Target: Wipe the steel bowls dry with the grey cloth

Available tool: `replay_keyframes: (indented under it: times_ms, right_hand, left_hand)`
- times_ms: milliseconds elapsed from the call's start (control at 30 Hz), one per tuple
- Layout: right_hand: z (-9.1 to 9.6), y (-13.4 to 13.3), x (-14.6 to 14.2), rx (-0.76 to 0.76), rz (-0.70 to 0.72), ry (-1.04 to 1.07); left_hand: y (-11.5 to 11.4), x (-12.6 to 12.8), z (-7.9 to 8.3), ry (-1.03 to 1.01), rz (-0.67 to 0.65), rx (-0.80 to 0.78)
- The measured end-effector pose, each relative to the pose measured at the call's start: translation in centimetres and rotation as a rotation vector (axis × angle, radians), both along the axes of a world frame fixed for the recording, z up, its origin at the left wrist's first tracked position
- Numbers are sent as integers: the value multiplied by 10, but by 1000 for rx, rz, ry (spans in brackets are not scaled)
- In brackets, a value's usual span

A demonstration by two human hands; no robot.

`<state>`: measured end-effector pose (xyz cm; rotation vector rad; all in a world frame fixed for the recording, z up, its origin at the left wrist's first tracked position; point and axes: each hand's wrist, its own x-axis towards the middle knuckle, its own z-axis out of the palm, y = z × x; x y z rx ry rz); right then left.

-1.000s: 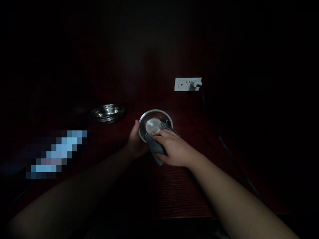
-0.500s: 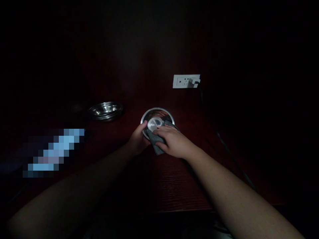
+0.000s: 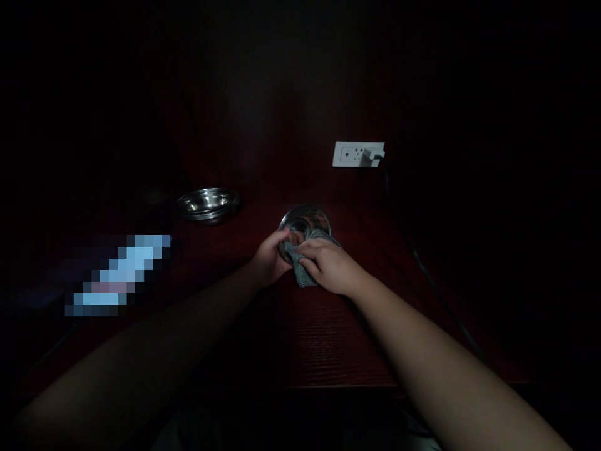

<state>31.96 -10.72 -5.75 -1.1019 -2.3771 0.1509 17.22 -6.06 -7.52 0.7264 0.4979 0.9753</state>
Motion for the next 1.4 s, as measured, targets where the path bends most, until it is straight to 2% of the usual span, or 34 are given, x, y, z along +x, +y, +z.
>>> replay_keyframes:
  times_ms: [200,400,467,567,633,733,967,1133,1267,1400]
  right_hand:
    - [-7,-1,-8,0,-27,87]
    - [-6,-5,-9,29,-11,10]
    - [-5,-7,-8,36,-25,-40]
    - [-3,-8,-7,39,-42,-113]
    - [-3,-9,-7,30,-44,-135]
    - [-2,-9,-7,27,-56,-134]
    - [1,-9,-10,111,-75,-161]
    - [-2,-5,-21,173,-152,-231]
    - [-3,-4,-24,201,-151,-249]
    - [-1,-5,-22,210,-155,-225]
  left_hand:
    - [0,0,1,-97,-45,74]
    - [3,2,0,-64,-116,24]
    - [7,3,-4,23,-6,8]
    - [13,4,-11,197,240,38]
    - [15,4,-12,250,316,78]
    - [14,3,-11,225,312,89]
    - [11,5,-4,80,321,-81]
    - [11,4,2,-89,205,-56]
    - [9,1,3,-131,146,-33]
    - [9,-3,1,-151,-11,-75]
